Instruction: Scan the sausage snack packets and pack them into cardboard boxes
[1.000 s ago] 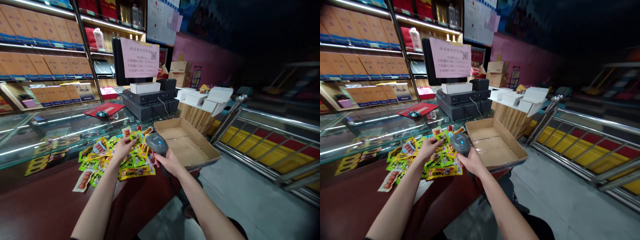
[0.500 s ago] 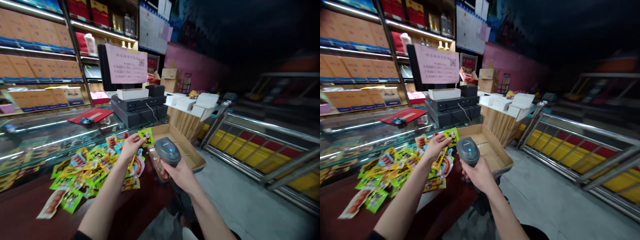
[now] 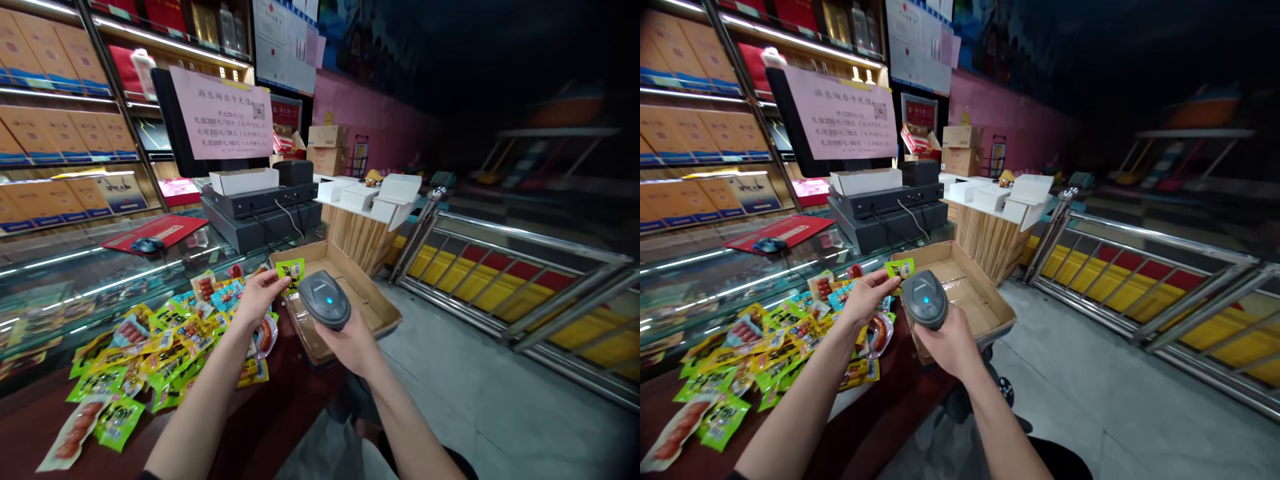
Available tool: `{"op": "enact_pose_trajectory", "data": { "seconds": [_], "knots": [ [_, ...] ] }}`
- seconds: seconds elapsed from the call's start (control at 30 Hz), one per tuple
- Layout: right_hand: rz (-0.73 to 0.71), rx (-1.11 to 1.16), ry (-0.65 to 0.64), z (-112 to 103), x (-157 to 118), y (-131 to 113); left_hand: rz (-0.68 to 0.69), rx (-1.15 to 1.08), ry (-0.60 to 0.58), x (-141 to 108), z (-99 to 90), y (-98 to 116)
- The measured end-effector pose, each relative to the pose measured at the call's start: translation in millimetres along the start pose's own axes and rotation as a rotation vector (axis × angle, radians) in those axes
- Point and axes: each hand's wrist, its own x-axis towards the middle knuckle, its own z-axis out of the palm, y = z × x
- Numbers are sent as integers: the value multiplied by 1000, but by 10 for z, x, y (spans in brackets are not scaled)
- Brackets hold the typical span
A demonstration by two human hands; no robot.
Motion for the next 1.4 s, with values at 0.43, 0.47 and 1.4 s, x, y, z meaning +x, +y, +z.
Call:
{"op": "enact_pose_trajectory", "data": {
  "seconds": [0.43,0.47,1.4],
  "knots": [
    [444,279,13,16,-347,528,169,609,-116,57,17,-412],
    [441,256,49,35,-377,559,202,754,-110,18,30,-401],
    [47,353,-241,1020,-79,-672,62,234,238,-565,-1360,436]
  ]
}}
